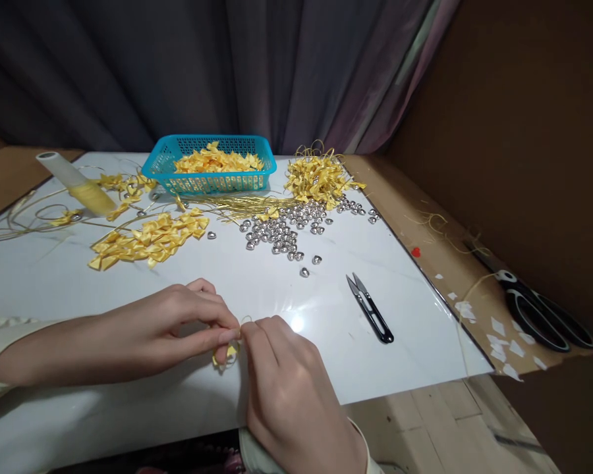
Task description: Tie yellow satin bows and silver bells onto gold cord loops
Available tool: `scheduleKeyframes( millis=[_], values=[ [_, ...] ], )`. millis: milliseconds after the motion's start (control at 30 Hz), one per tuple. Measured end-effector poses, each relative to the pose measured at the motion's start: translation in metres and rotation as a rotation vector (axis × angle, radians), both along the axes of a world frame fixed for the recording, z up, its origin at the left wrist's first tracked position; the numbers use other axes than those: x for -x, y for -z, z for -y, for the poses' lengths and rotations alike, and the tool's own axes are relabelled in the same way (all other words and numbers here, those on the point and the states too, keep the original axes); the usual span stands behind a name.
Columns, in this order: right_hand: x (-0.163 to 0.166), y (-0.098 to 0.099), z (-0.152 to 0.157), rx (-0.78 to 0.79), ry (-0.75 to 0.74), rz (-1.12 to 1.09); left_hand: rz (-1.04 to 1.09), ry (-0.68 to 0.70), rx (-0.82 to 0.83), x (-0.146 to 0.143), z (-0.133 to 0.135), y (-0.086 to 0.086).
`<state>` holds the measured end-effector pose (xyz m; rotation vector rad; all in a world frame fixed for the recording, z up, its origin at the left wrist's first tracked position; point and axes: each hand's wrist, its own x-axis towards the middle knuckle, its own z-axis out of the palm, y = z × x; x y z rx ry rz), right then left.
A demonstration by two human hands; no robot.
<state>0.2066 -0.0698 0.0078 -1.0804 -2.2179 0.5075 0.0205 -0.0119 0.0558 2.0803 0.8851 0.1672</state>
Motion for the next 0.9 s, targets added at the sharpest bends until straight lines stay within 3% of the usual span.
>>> scheduleKeyframes(
  millis=[233, 600, 900],
  values=[
    [-0.001, 0.003, -0.001, 0.047, -0.001, -0.016, -0.017, -0.003, 0.095, 0.002, -0.002, 0.002],
    [0.01, 0.013, -0.016, 0.147, 0.021, 0.027, -0.113, 0.096, -0.444, 0.009, -0.008, 0.013],
    [0.013, 0.01, -0.017, 0.191, 0.031, 0.025, -0.239, 0.168, -0.483, 0.01, -0.005, 0.015]
  ],
)
